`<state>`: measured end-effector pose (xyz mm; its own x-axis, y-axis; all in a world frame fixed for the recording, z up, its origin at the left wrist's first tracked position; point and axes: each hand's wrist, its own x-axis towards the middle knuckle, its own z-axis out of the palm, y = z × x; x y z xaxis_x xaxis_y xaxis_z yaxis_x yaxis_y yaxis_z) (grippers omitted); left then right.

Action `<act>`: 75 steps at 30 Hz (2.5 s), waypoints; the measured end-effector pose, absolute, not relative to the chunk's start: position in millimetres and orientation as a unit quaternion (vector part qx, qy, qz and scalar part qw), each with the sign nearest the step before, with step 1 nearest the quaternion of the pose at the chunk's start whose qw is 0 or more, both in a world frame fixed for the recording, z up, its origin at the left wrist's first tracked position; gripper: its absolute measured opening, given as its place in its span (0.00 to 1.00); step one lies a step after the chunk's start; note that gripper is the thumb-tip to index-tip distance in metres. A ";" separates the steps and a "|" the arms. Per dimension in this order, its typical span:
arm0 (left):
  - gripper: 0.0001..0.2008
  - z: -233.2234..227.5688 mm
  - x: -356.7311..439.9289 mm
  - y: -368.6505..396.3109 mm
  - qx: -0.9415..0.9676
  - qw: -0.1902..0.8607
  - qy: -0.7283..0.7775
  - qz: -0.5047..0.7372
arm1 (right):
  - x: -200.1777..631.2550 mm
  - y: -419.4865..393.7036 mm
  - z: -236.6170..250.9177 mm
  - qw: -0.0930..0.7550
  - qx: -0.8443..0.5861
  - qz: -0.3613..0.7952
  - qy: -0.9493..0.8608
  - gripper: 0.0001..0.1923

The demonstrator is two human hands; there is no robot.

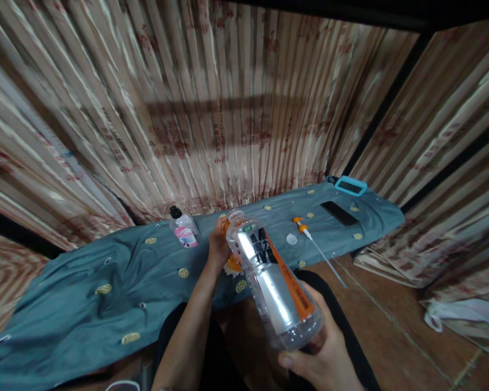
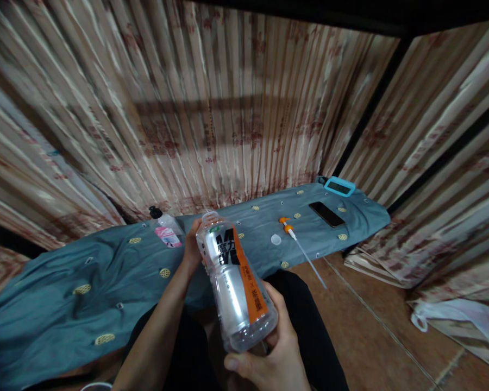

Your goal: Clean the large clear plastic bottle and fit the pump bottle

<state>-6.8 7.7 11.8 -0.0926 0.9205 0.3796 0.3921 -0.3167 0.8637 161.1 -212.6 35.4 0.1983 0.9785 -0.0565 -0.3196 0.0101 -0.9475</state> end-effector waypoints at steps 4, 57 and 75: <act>0.10 12.9 -7.5 6.6 0.624 0.258 0.527 0.517 | 162.5 -212.3 34.8 0.605 -0.479 0.517 -0.370 0.54; 0.08 15.8 -7.2 5.5 0.622 0.262 0.530 0.514 | 159.1 -214.4 37.0 0.634 -0.469 0.520 -0.329 0.51; 0.08 17.6 -6.7 4.6 0.619 0.265 0.538 0.506 | 159.5 -214.3 37.4 0.634 -0.471 0.510 -0.341 0.50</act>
